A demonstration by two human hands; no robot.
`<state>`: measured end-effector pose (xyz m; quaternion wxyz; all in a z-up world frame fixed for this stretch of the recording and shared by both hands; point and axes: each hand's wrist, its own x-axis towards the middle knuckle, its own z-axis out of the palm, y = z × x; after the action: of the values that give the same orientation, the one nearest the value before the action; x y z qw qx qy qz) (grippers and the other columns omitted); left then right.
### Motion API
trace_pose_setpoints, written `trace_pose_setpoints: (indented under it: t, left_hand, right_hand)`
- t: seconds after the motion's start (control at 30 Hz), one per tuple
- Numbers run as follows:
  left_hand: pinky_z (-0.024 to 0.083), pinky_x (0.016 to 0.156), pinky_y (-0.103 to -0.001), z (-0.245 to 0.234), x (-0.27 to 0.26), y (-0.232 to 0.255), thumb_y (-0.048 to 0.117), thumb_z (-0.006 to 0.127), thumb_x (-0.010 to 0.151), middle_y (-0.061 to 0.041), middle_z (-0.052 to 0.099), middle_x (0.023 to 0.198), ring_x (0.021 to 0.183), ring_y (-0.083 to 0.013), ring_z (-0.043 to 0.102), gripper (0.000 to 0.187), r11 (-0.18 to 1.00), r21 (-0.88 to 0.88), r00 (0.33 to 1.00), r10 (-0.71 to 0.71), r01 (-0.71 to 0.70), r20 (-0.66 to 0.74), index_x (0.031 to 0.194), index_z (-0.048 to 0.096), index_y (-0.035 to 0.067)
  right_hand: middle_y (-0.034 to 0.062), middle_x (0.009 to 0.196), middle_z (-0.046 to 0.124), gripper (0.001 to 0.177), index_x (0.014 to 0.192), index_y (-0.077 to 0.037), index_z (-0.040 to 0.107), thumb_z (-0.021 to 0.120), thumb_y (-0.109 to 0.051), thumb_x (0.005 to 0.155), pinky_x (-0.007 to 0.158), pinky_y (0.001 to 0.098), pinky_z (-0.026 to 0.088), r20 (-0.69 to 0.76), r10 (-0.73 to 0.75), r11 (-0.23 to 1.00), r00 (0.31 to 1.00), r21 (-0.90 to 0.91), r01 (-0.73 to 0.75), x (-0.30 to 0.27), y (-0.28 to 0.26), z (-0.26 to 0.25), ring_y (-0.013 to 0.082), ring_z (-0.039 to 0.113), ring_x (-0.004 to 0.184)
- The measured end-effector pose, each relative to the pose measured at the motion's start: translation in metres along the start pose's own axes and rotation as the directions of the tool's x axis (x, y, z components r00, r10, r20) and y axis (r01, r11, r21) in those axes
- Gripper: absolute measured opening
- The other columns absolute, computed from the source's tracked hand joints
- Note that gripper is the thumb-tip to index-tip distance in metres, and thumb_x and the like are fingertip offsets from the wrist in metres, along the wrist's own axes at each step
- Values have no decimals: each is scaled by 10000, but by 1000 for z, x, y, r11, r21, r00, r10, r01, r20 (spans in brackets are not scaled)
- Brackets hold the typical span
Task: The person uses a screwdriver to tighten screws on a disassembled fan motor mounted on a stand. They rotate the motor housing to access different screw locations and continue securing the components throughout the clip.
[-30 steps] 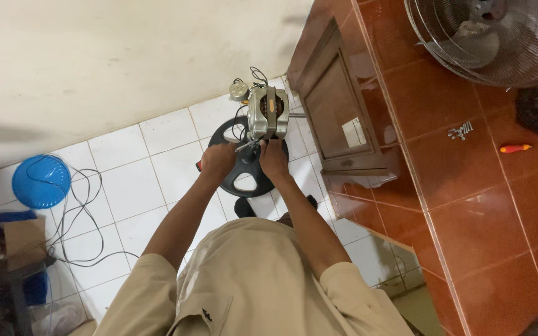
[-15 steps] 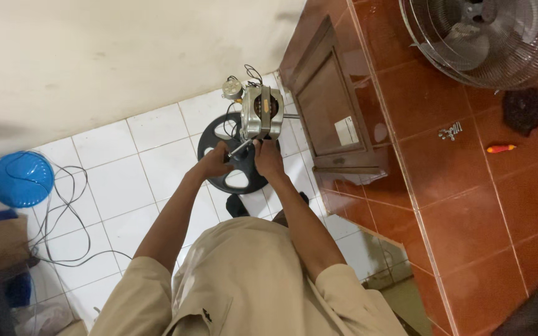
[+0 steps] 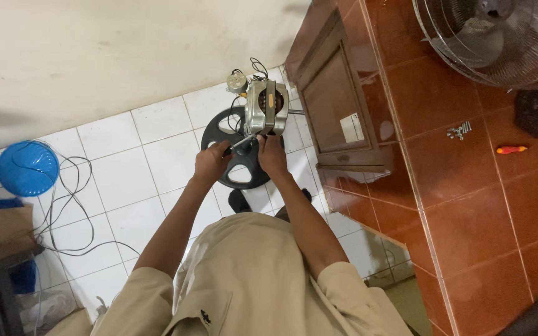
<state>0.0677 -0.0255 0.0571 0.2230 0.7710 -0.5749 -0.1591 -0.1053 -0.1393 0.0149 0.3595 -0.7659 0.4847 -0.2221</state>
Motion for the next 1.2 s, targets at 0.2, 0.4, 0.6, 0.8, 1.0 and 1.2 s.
trace_pose_setpoints:
  t: [0.2,0.4,0.6,0.8,1.0,1.2]
  left_hand:
    - [563,559,-452,12,-5,4,303,674,973,-134,705,946,696,-347,715,271,975,218,997,18,-33,69,1128,586,98]
    - [545,573,-478,24,-1,7,382,622,1010,-172,714,877,722,-388,715,347,978,201,982,-85,50,170,1105,544,58]
    - [434,543,-464,7,13,0,425,563,1068,-95,570,693,614,-291,550,403,849,-295,814,-235,438,531,1081,589,23]
    - [521,582,-341,33,11,-18,275,770,912,-26,592,783,658,-152,586,436,764,-483,863,-184,427,472,1131,504,7]
    - [552,623,-391,43,2,-30,209,789,860,-96,644,817,702,-236,656,427,787,-512,922,-182,345,342,1117,521,-1]
    - [552,723,-472,16,-9,-5,267,709,925,-192,750,929,859,-391,711,300,968,-218,990,-102,120,94,1142,656,66]
  right_hand:
    - [318,1327,540,381,1333,-15,467,512,-275,1059,917,563,477,-42,-45,999,998,20,46,-1,-2,-1,522,554,1153]
    - [316,1349,522,386,1333,-8,466,509,-285,1067,955,551,457,-12,49,998,999,40,-48,1,3,2,516,524,1193]
    - [318,1309,547,371,1308,14,481,493,-287,1092,981,550,448,-27,-22,1000,999,22,23,6,19,12,509,533,1195]
    - [295,1253,584,394,1322,-3,492,485,-321,1090,952,536,480,6,-35,998,999,-57,35,8,15,6,489,571,1156]
    - [270,1252,592,388,1305,-29,505,496,-329,1059,913,551,481,38,31,999,999,-17,-31,7,11,2,482,576,1141]
    - [274,1223,602,408,1273,-2,558,529,-345,1055,945,548,470,-55,-159,986,986,39,161,13,30,8,491,574,1130]
